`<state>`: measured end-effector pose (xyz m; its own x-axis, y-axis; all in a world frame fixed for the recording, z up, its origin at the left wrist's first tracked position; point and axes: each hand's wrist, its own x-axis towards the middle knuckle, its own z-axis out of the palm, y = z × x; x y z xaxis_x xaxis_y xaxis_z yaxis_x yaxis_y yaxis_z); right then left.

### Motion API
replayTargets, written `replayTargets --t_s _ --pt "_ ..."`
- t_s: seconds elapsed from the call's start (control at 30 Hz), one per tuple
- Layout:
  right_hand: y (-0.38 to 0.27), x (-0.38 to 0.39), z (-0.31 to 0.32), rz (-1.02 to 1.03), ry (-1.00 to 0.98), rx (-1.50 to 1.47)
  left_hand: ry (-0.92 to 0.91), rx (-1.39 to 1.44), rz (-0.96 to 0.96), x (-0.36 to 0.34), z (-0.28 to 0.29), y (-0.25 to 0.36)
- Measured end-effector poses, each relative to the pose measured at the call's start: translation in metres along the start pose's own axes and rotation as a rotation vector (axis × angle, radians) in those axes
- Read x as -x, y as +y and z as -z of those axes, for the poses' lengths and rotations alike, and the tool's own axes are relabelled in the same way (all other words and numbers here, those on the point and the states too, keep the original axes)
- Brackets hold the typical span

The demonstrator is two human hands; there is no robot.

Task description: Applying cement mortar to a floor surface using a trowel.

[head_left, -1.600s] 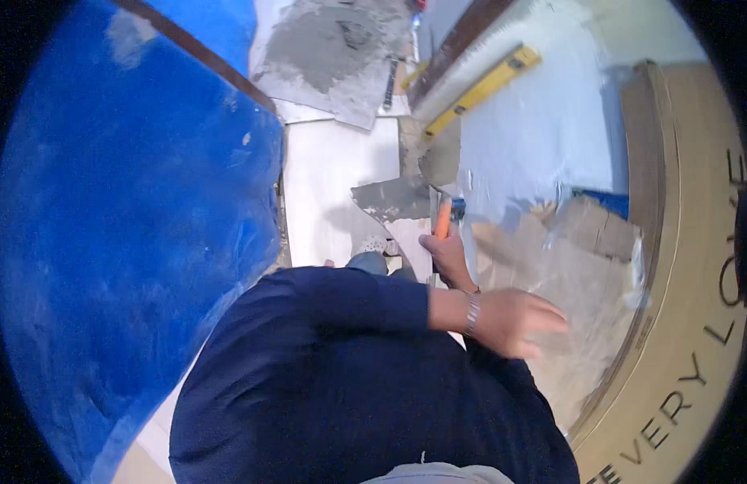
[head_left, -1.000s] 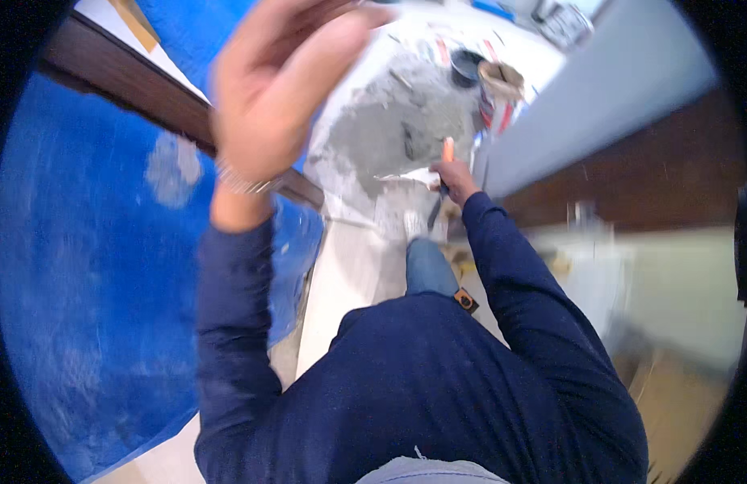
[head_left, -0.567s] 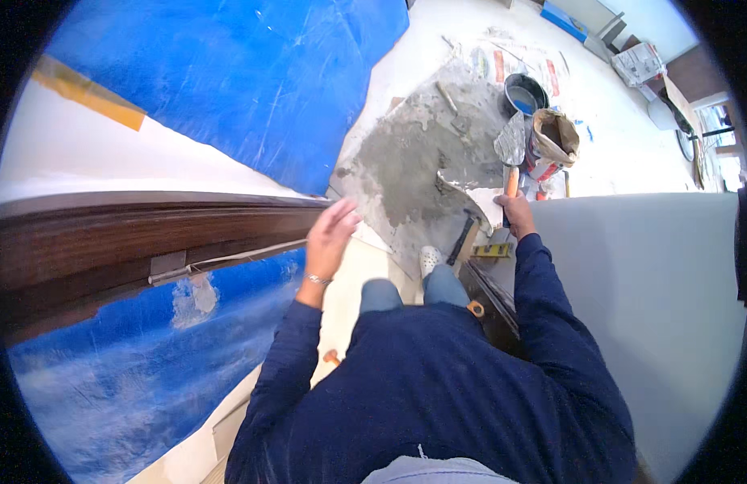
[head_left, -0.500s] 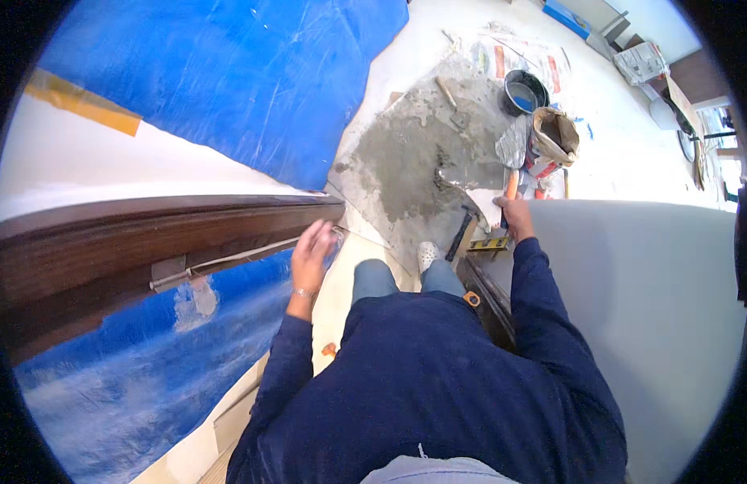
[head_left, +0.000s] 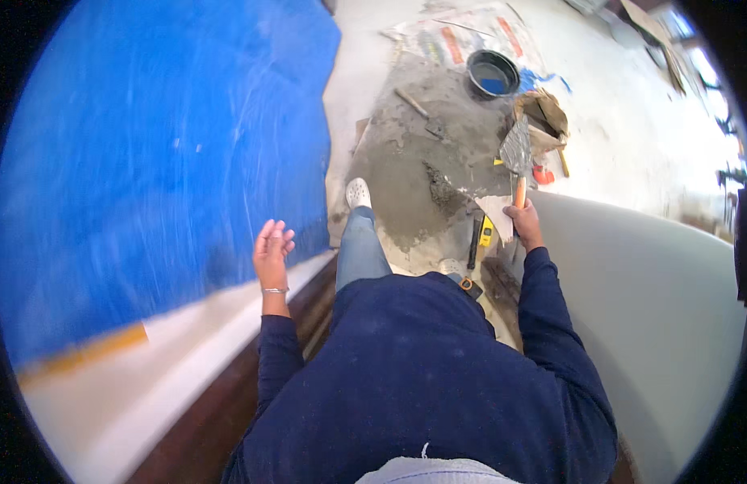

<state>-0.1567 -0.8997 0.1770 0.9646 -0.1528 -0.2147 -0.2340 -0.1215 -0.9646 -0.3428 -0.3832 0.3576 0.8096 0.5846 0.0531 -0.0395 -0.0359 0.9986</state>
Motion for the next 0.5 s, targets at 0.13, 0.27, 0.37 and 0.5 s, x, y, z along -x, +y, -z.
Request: replayTargets --t_s 0.13,0.27,0.37,0.5 --pt "0.012 0.075 0.019 0.012 0.126 -0.15 -0.185 -0.16 -0.206 -0.039 -0.014 0.063" --pt "0.064 0.176 0.05 -0.015 0.242 -0.288 -0.366 -0.207 -0.331 -0.01 -0.039 0.114" --pt "0.043 0.218 0.059 0.006 0.383 -0.359 -0.559 -0.327 -0.529 -0.017 -0.099 0.208" --pt "0.076 0.306 0.078 -0.096 0.487 -0.392 -0.657 -0.31 -0.535 0.024 -0.153 0.219"
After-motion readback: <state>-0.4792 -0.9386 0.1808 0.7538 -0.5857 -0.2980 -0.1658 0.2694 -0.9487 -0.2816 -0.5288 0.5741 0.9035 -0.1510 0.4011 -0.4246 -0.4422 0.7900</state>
